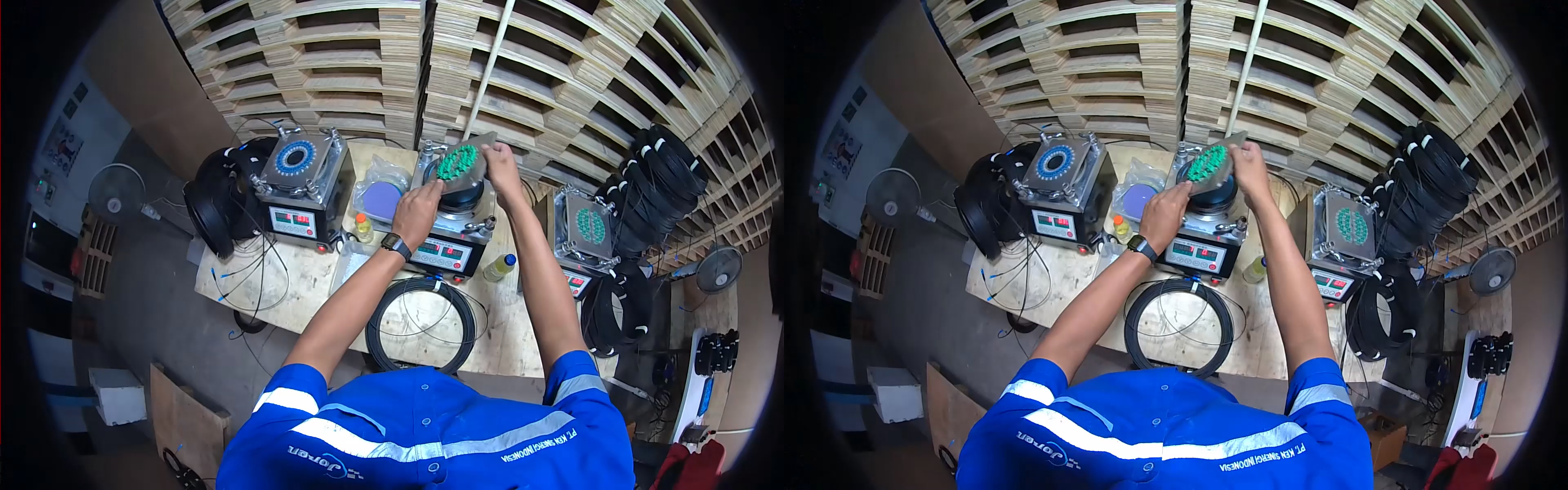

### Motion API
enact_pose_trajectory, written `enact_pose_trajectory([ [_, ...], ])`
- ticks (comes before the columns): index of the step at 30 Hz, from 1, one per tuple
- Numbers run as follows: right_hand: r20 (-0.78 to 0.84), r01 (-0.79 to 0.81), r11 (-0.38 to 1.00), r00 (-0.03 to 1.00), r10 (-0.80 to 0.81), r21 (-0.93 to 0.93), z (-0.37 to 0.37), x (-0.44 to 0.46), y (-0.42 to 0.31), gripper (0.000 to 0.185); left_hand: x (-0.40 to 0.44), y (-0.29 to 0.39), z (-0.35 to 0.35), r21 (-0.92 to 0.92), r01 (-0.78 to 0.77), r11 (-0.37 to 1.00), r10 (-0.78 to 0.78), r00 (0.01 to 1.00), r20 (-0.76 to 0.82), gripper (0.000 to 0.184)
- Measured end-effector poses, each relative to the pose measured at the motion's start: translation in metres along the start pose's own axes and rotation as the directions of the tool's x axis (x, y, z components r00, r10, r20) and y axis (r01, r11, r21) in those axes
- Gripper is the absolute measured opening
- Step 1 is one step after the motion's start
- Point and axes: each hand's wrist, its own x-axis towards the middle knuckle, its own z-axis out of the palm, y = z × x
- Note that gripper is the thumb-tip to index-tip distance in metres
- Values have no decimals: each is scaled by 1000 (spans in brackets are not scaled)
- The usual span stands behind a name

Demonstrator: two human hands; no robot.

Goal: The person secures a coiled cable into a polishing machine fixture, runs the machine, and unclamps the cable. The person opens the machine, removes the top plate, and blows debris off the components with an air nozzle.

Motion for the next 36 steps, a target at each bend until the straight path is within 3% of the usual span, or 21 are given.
enact_pose_trajectory([
  [3,-93,54,984,993,-70,-172,27,15,-11,42,8,-1,-3,-105,215,971,-214,977,16,25],
  [6,-86,-1,983,996,-15,-181,48,32,-20,48,18,-13,-6,-170,312,935,-319,948,-18,24],
  [11,-191,-51,961,982,-2,-272,76,29,-41,48,23,-47,3,-259,335,906,-354,935,-32,25],
  [13,-197,-64,934,980,-8,-352,86,35,-33,51,20,-55,6,-323,400,858,-402,913,62,25],
  [17,-181,40,843,970,-162,-537,104,54,-32,64,24,-69,11,-341,456,822,-444,888,117,14],
  [20,-82,139,835,973,-214,-532,119,60,-47,82,30,-80,17,-430,439,789,-470,882,39,21],
  [21,-80,153,772,964,-255,-618,122,67,-44,72,31,-87,22,-431,434,791,-474,880,16,23],
  [23,14,170,792,980,-200,-586,120,81,-37,64,34,-94,22,-417,443,794,-474,880,33,22],
  [24,53,87,862,996,-70,-499,117,71,-55,56,34,-96,23,-407,450,795,-474,879,46,22],
  [26,105,34,952,994,-2,-306,114,61,-58,53,31,-100,29,-434,430,791,-461,887,38,22],
  [27,134,6,990,991,12,-139,112,55,-56,52,30,-101,30,-407,459,789,-477,877,64,22],
  [28,133,6,990,991,12,-138,108,49,-53,52,30,-101,30,-380,486,787,-493,866,86,22],
  [31,98,41,995,994,-51,94,89,21,-45,56,21,-105,33,-411,489,769,-503,860,82,22],
  [32,89,36,993,995,-46,116,79,6,-43,54,10,-104,34,-456,473,754,-511,858,46,24],
  [33,80,25,990,996,-36,140,67,-12,-38,52,2,-98,22,-501,509,700,-532,840,110,30],
  [35,13,-40,997,999,40,67,41,-59,-34,48,-29,-89,7,-527,485,698,-548,835,44,29],
  [36,23,-59,989,998,56,137,26,-80,-18,44,-53,-87,4,-519,456,723,-538,843,-9,29],
])
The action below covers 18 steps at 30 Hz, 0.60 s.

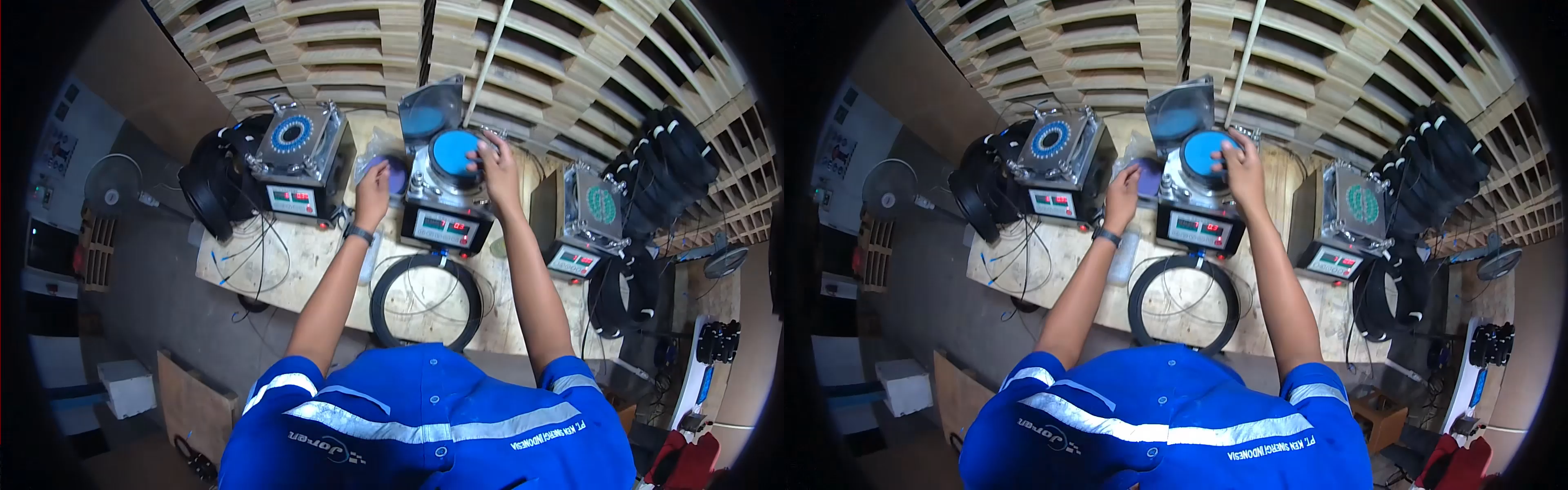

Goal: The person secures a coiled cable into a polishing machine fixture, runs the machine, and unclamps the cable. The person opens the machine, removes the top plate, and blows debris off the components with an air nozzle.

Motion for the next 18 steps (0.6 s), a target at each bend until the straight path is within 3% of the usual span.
enact_pose_trajectory([
  [3,-33,-138,990,990,138,26,-36,-65,39,38,-83,-13,-14,-52,196,979,-199,979,-45,28],
  [4,-40,-138,990,990,138,13,-41,-83,54,35,-110,2,-17,64,216,974,-215,976,-28,28],
  [5,-59,-184,983,981,183,-16,-47,-102,68,32,-134,-9,-13,27,214,976,-213,977,-29,29],
  [10,42,-331,939,944,328,96,-41,-177,100,27,-205,26,-7,229,145,963,-145,989,-14,27],
  [15,246,-484,872,839,485,-67,-35,-239,125,29,-251,25,-13,255,55,965,-66,997,32,25],
  [18,312,-470,859,800,512,-205,-33,-286,127,30,-278,18,-27,260,15,966,-41,995,93,24],
])
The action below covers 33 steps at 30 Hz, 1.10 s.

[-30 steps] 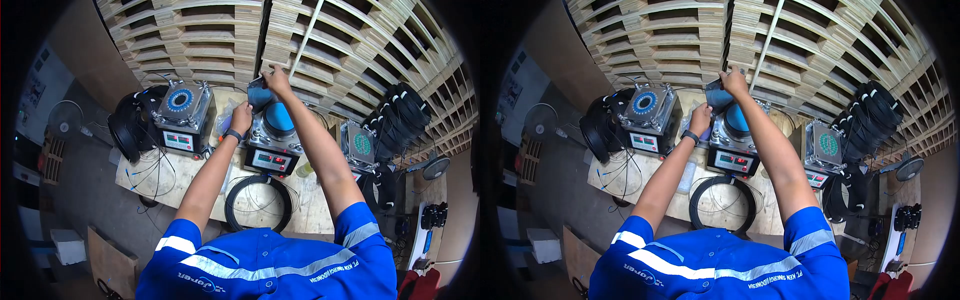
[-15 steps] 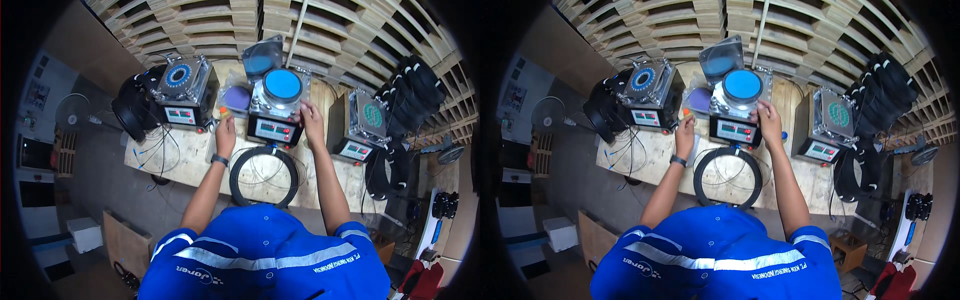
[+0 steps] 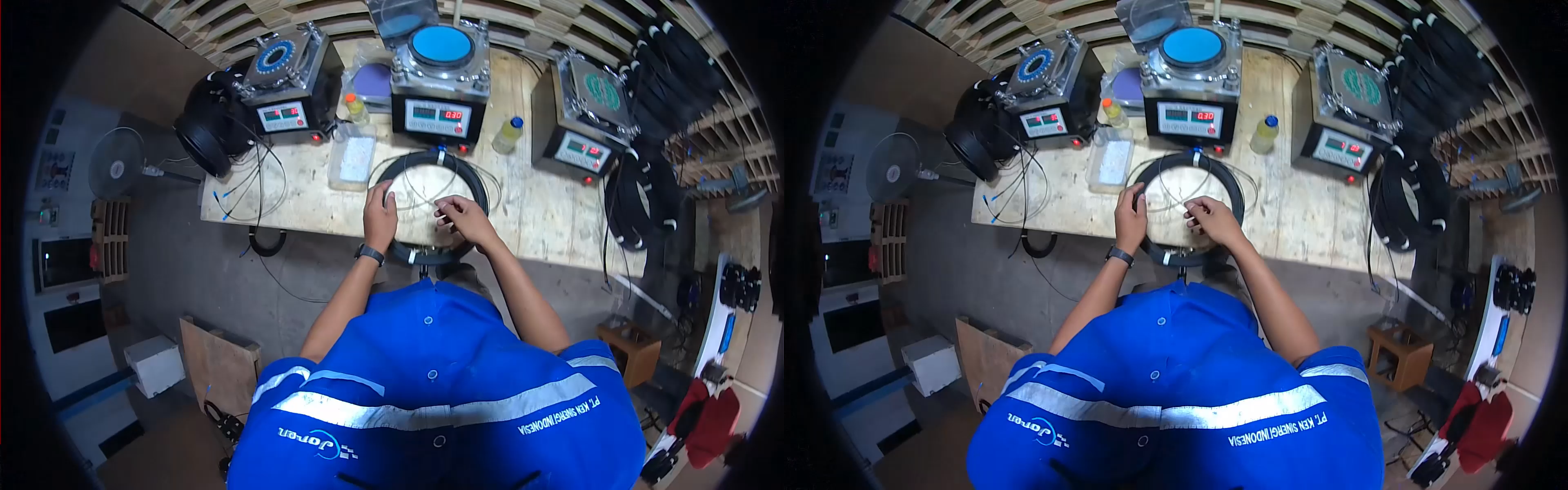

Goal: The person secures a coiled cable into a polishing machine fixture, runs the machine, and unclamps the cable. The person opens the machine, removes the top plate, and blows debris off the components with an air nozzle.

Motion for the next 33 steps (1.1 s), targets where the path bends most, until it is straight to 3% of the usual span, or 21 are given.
enact_pose_trajectory([
  [3,153,-170,985,973,173,-33,20,-36,38,30,-34,-13,-17,-38,-30,999,33,997,72,23],
  [5,363,-181,967,902,236,-178,29,-47,88,31,-62,-28,-34,-41,-110,993,113,991,67,24],
  [6,302,-295,924,882,361,-242,43,-62,95,32,-75,-35,-45,-35,-183,982,185,981,53,24],
  [9,-14,-352,843,925,380,-407,74,-55,187,36,-132,-63,-87,-61,-101,993,106,992,71,24],
  [10,-202,-263,863,960,192,-430,84,-48,227,38,-155,-76,-104,-12,-89,996,89,994,71,24],
  [11,-368,-172,865,930,-16,-472,93,-40,262,39,-182,-93,-120,19,-19,1000,18,997,73,23],
  [12,-460,-188,925,888,17,-330,99,-29,284,45,-212,-114,-136,54,47,997,-50,996,72,23],
  [14,-499,-331,931,839,216,-152,110,-33,250,50,-280,-163,-169,121,215,969,-227,968,102,25],
  [15,-623,-301,936,772,126,-184,114,-23,257,51,-319,-195,-185,211,254,944,-282,953,111,24],
  [17,-660,-210,962,750,43,-177,114,-10,272,53,-391,-238,-224,305,299,904,-346,931,113,22],
  [18,-690,-122,976,722,-36,-178,112,0,274,54,-416,-227,-247,267,482,834,-522,847,102,22],
  [21,-468,-286,934,869,160,-212,111,13,252,42,-498,-254,-292,415,582,699,-615,785,-66,22],
  [22,-437,-331,899,880,185,-288,104,39,277,37,-511,-247,-304,418,638,647,-667,739,-95,22],
  [23,-454,-319,918,871,186,-236,106,48,289,36,-525,-243,-311,445,613,652,-621,770,-151,22],
  [27,-636,-279,959,730,249,55,115,67,309,41,-557,-255,-315,390,690,609,-663,714,-226,23],
  [28,-718,-227,971,663,212,78,122,68,308,38,-556,-249,-309,337,733,591,-706,672,-224,23],
  [30,-752,-192,979,635,177,69,132,66,296,37,-549,-236,-296,275,799,534,-782,591,-199,25],
  [33,-804,-177,980,569,173,85,149,41,259,35,-532,-226,-272,123,806,579,-807,588,-52,27],
])
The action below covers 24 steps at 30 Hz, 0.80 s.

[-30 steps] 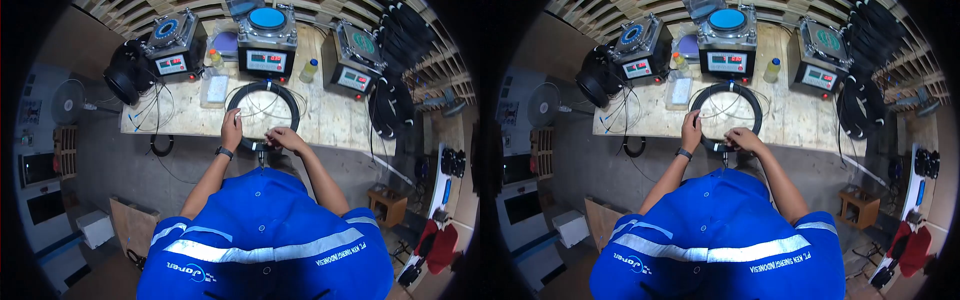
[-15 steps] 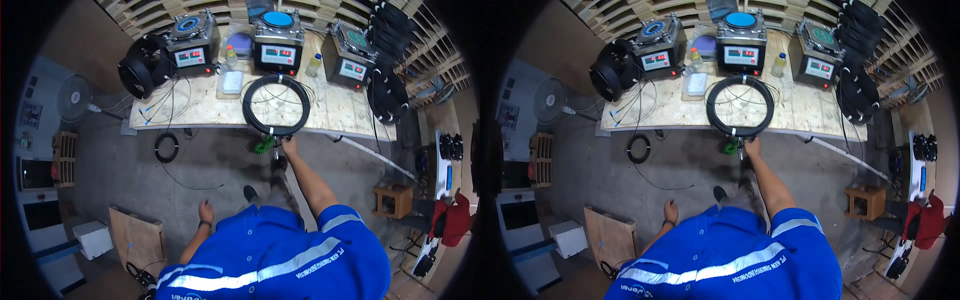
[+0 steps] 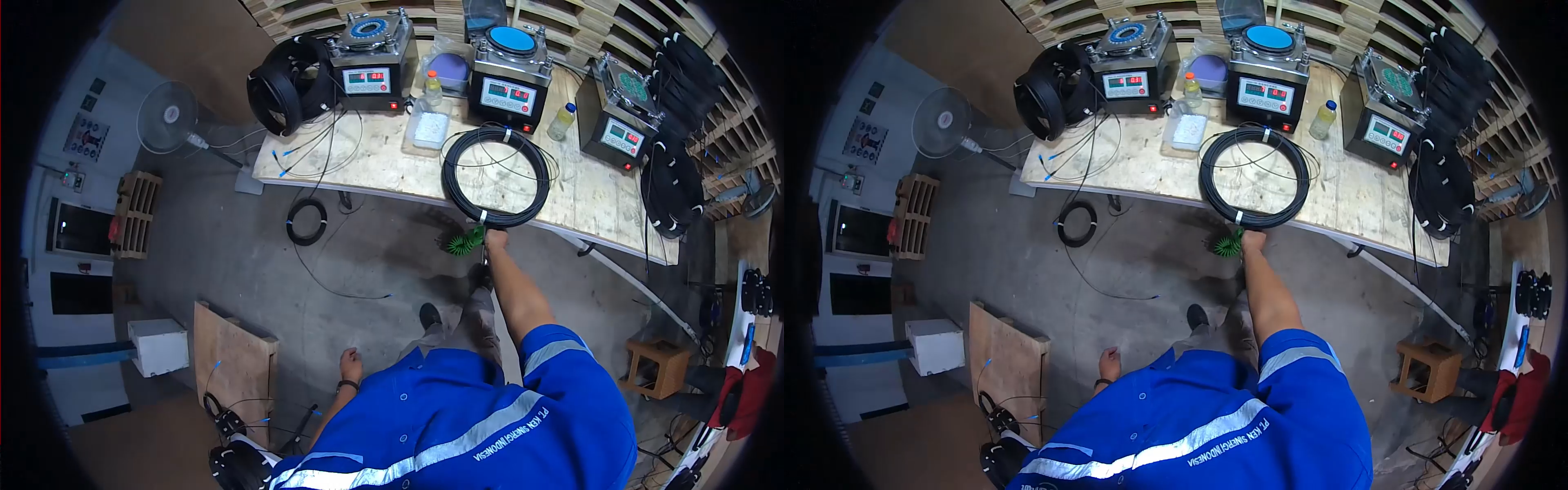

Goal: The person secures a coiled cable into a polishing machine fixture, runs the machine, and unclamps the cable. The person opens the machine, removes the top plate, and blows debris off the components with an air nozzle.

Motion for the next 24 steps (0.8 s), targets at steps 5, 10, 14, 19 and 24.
enact_pose_trajectory([
  [5,122,3,992,992,13,-125,-25,-14,3,30,15,20,23,-10,-92,996,92,992,82,26],
  [10,305,125,980,937,-169,157,-52,-40,7,26,21,32,26,-11,-62,998,62,995,73,25],
  [14,352,93,969,920,-171,227,-77,-69,-7,24,43,-12,50,-18,-58,998,60,992,115,26],
  [19,330,91,939,921,-206,331,-84,-80,7,26,49,-7,56,-29,37,999,-27,961,276,22],
  [24,402,-14,894,896,-187,447,-106,-114,4,26,80,-11,63,-25,-48,999,54,945,322,20],
])
